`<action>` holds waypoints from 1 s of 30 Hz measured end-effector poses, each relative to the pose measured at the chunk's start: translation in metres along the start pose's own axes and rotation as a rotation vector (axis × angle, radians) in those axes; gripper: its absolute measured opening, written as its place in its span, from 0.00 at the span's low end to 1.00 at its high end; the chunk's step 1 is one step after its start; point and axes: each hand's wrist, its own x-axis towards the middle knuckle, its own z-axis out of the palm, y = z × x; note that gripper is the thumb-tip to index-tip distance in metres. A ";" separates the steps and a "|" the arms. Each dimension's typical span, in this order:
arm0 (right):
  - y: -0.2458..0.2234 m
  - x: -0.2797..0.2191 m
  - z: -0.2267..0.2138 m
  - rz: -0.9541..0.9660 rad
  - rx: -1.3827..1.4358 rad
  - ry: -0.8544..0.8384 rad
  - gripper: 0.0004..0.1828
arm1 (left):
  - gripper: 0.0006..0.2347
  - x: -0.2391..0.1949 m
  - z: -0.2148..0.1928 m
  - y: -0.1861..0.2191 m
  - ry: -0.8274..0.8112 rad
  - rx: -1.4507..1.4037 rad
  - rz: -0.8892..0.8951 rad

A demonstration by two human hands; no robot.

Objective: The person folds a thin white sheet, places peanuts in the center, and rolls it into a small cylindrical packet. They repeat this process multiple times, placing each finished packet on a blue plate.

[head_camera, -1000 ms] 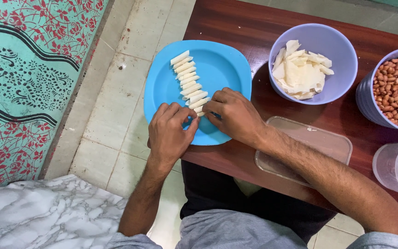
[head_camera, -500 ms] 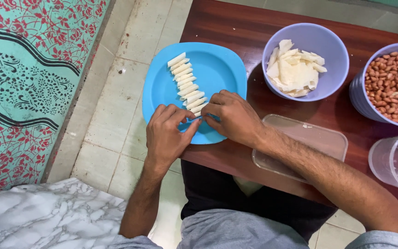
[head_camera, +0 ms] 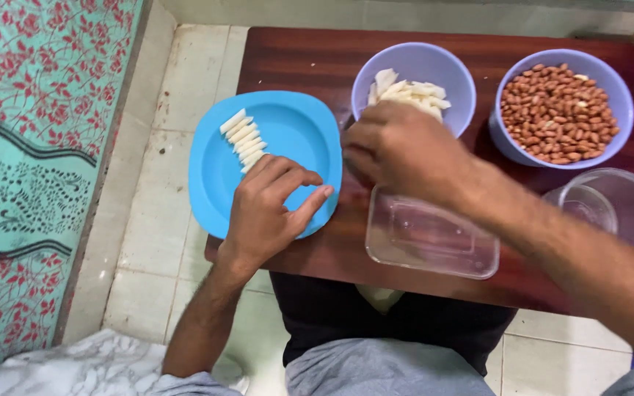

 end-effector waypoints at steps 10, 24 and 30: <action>0.108 -0.027 -0.051 0.139 -0.232 -0.100 0.05 | 0.05 0.094 0.076 -0.026 -0.309 -0.011 0.306; 0.169 -0.029 -0.014 0.017 -0.464 -0.272 0.10 | 0.22 0.141 0.169 -0.064 -0.691 0.205 0.093; 0.173 -0.026 -0.003 0.006 -0.491 -0.356 0.06 | 0.18 0.147 0.144 -0.065 -0.703 0.142 -0.012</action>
